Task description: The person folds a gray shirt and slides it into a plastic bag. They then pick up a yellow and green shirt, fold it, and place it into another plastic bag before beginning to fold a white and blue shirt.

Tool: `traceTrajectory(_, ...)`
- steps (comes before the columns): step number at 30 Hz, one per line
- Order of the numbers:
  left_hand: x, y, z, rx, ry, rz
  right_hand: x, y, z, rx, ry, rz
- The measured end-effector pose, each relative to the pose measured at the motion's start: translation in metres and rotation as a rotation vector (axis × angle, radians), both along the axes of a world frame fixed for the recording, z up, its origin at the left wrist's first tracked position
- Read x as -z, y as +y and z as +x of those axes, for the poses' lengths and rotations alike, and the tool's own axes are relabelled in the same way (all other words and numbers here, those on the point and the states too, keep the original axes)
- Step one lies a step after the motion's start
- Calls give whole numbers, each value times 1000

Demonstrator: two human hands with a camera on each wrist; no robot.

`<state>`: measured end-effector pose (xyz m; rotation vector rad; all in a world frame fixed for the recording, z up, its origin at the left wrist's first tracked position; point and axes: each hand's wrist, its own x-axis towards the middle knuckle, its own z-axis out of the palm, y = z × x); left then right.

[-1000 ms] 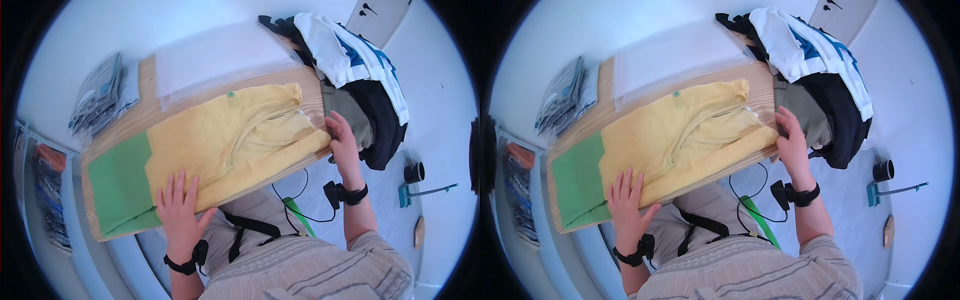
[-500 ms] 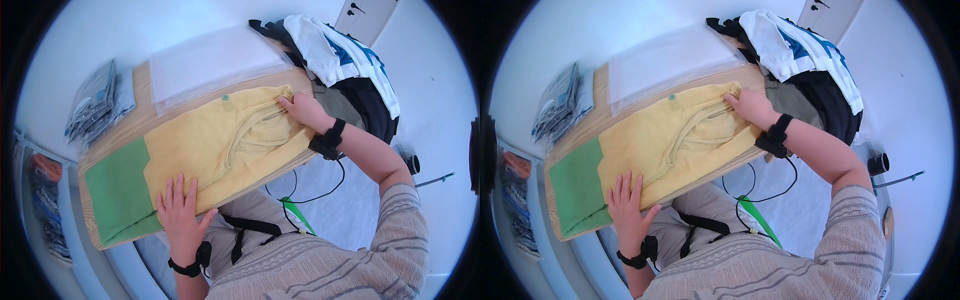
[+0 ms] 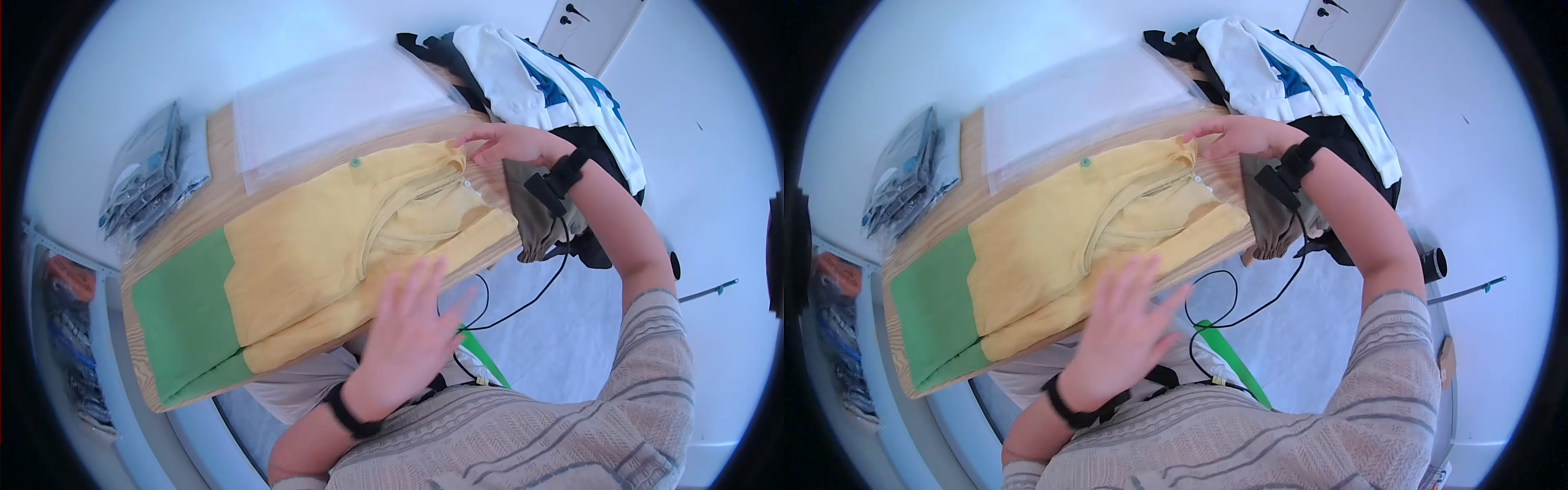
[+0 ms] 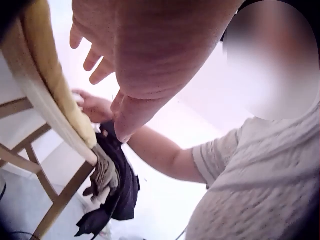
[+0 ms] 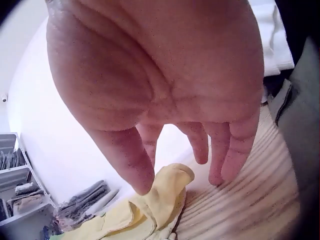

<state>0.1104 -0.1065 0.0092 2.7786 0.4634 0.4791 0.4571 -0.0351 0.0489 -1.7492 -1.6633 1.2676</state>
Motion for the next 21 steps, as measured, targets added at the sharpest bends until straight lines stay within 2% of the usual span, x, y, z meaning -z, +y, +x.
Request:
traceTrajectory(1, 7, 0, 21, 60, -36, 17, 2, 7, 3, -24, 47, 8)
traceTrajectory(4, 23, 2, 67, 71, -88, 78, 12, 24, 7, -73, 116, -34)
traceTrajectory(9, 28, -3, 96, -27, -69, 16, 26, 37, 4, -117, 111, -102)
traceTrajectory(11, 29, -3, 98, -73, -27, 29, 23, 38, -3, -117, -194, 9)
traceTrajectory(14, 29, 1, 96, -68, 34, 40, 18, 41, -8, -102, -234, 19)
traceTrajectory(15, 28, 2, 94, -62, -42, -65, 10, 41, -10, -107, -234, 26)
traceTrajectory(16, 26, 3, 91, -55, -119, -169, -2, 39, -12, -44, -123, -1)
traceTrajectory(17, 22, 5, 87, -62, -121, -163, -13, 39, -16, 18, -12, -29)
traceTrajectory(19, 13, 9, 74, 24, -309, -341, -35, 42, -27, 17, 51, 16)
traceTrajectory(21, 1, 9, 55, 15, -389, -391, -50, 53, -35, -15, 126, 93)
